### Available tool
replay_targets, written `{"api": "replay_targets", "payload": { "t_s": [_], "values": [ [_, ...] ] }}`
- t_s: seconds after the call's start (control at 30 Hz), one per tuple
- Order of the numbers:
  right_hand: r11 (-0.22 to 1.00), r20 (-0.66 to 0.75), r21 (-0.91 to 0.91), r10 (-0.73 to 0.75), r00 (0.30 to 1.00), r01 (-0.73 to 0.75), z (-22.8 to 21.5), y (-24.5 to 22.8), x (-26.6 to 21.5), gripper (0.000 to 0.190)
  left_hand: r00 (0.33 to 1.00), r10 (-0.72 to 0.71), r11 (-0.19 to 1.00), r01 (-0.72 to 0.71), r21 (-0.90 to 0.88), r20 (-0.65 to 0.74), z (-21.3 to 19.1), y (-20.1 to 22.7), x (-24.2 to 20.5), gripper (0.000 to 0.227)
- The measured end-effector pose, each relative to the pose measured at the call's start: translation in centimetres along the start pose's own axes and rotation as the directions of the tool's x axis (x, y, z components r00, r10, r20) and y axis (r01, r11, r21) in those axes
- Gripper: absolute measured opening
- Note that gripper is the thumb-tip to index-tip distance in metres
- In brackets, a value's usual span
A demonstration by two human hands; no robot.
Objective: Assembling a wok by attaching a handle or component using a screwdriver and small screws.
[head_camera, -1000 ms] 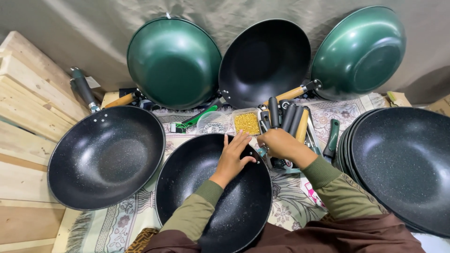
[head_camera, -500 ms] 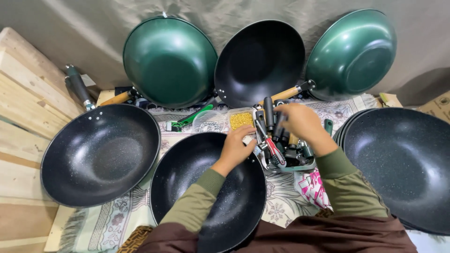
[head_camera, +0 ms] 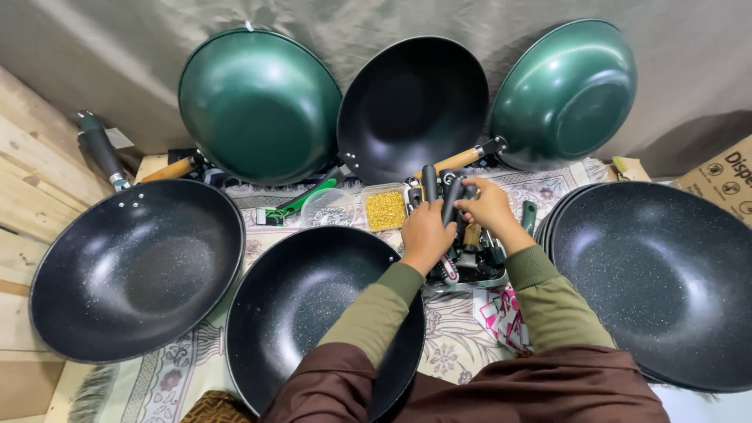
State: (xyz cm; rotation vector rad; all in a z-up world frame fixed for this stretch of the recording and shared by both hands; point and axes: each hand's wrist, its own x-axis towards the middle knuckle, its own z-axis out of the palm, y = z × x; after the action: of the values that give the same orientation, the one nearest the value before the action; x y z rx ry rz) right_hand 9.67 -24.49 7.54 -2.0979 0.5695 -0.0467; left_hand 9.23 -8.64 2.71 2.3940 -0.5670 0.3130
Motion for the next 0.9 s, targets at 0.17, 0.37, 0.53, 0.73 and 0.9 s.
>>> {"api": "replay_targets", "payload": {
  "t_s": [0.17,0.37,0.53,0.73,0.9],
  "values": [
    [0.991,-0.023,-0.128,0.026,0.999,-0.029,0.6,0.4,0.4,0.059,0.999,-0.036,0.992,0.038,0.123,-0.017,0.9,0.7,-0.4,0.06],
    [0.997,0.012,0.068,0.046,0.999,-0.046,0.5,-0.8,-0.7,0.062,0.997,-0.046,0.998,0.043,0.054,0.054,0.4,0.3,-0.2,0.036],
    [0.989,0.029,0.138,0.046,0.999,-0.05,0.2,-1.6,-1.3,0.061,0.999,-0.033,0.998,0.032,-0.053,-0.026,0.1,0.2,-0.1,0.031],
    [0.867,0.025,0.496,-0.079,0.997,0.056,-0.5,-4.6,-3.9,0.077,0.974,-0.076,0.965,0.018,-0.261,-0.214,-4.0,0.8,-1.3,0.035],
    [0.821,0.074,0.542,-0.258,0.963,0.178,0.5,-7.5,-8.2,0.06,0.972,-0.04,0.912,-0.06,-0.405,-0.233,-8.7,-0.7,-3.7,0.042]
  ]
}}
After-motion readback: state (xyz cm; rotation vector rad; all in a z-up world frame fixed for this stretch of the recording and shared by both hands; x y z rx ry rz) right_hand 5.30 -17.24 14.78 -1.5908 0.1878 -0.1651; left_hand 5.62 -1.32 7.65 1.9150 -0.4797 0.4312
